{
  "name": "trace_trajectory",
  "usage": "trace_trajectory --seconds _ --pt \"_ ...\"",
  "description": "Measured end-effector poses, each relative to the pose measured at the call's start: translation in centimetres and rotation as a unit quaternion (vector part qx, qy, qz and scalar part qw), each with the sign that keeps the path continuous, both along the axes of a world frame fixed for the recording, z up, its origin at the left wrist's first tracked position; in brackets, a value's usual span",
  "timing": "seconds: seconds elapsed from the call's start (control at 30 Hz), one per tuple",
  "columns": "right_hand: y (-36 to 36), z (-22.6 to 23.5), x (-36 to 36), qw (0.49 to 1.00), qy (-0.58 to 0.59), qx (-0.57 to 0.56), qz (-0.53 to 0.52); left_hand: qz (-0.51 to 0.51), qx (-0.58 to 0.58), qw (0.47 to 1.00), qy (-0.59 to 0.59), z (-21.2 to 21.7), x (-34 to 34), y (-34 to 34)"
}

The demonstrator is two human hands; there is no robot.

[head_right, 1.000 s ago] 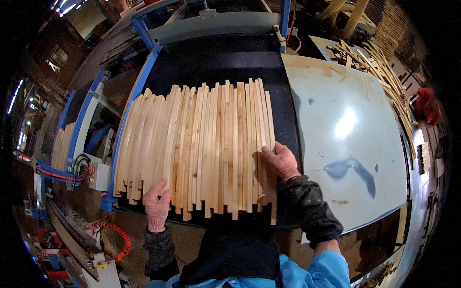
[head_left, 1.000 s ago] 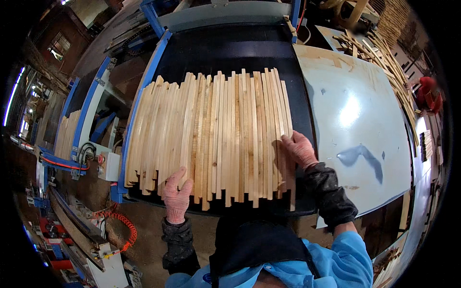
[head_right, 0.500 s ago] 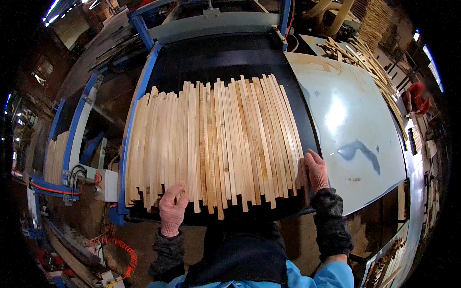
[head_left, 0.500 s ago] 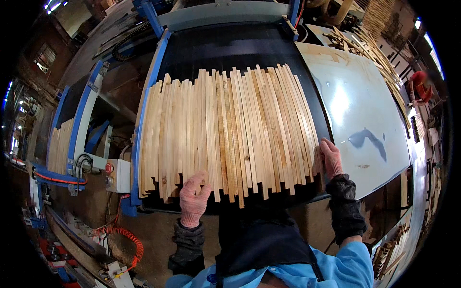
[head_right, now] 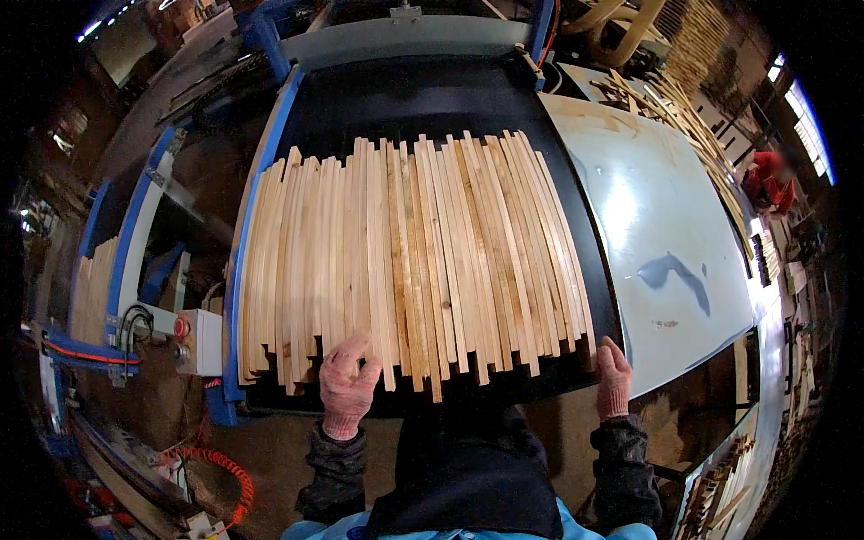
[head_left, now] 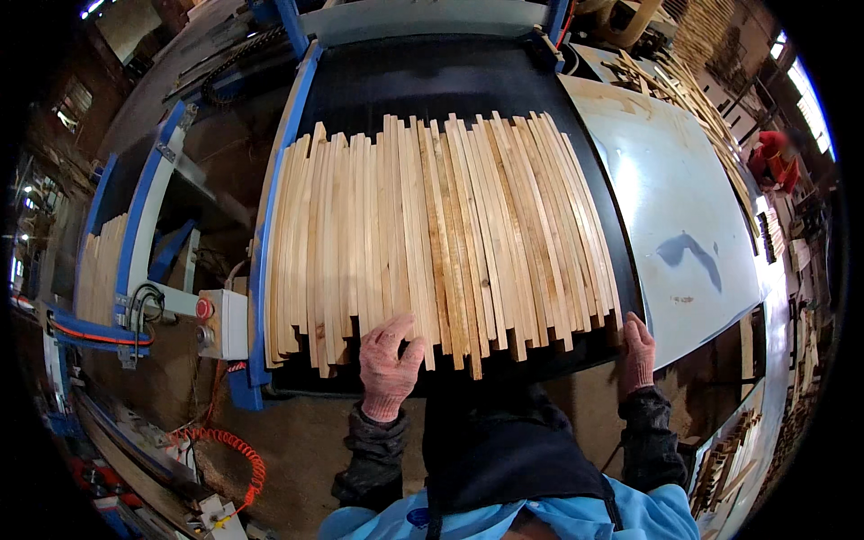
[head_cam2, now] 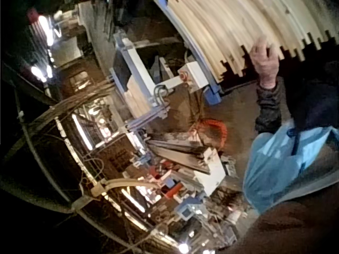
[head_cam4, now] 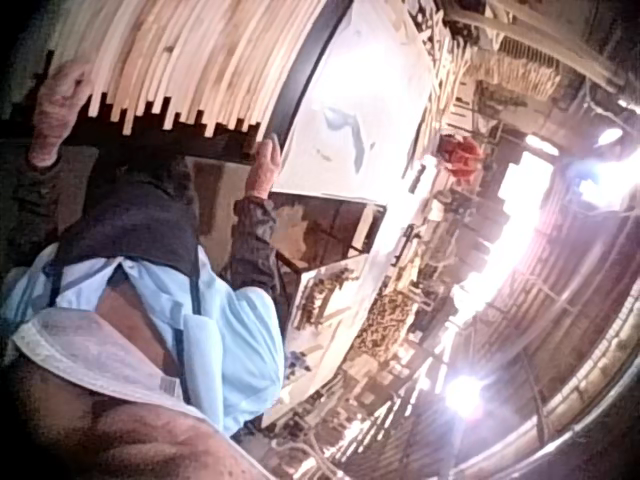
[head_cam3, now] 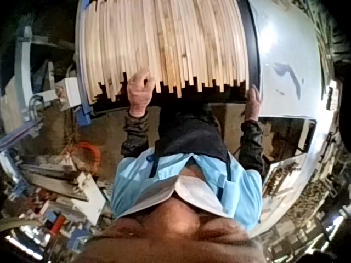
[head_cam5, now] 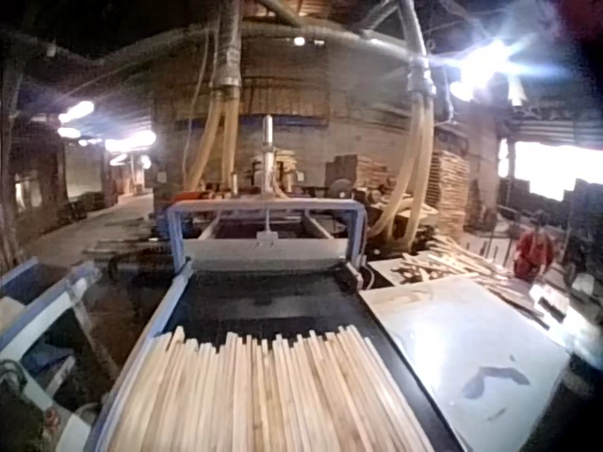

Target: The person gathers and stacks light-colored wooden planks on a metal table, then transfers them to a conveyor belt. They repeatedly pick up planks, align them, and place them in neat piles, working alongside another person who also handles the planks.

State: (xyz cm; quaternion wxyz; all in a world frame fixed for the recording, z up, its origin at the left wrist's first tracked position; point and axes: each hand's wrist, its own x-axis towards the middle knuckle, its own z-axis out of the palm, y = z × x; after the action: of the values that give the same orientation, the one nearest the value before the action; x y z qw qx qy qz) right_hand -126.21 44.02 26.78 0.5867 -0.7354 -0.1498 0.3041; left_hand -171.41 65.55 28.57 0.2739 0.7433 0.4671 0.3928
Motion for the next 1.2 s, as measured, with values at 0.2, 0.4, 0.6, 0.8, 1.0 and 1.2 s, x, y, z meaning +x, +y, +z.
trace_trajectory --seconds 0.2,0.4,0.6,0.8,1.0,1.2 --pt "-3.2 0.6 -2.9 1.000 0.014 -0.013 -0.003 -0.005 0.011 1.000 -0.013 -0.7 0.0 0.1" --pt "-7.2 -0.4 -7.3 0.991 0.071 -0.112 0.012 0.003 0.012 1.000 0.000 -0.2 0.0 -0.1" --pt "-13.4 -6.8 -6.9 0.973 0.147 -0.175 0.036 -0.010 -0.050 0.998 -0.044 1.3 0.5 0.1" --pt "-18.1 -8.2 -6.2 0.927 0.153 -0.333 0.077 0.003 -0.104 0.984 -0.147 2.5 2.9 -3.4" --pt "-29.5 -16.8 -5.7 0.950 0.167 -0.261 -0.029 -0.193 -0.178 0.941 -0.216 2.8 10.4 -9.1" --pt "-37.7 -18.2 -5.1 0.931 0.306 -0.190 -0.065 -0.319 -0.208 0.921 -0.076 5.1 19.2 -16.8"
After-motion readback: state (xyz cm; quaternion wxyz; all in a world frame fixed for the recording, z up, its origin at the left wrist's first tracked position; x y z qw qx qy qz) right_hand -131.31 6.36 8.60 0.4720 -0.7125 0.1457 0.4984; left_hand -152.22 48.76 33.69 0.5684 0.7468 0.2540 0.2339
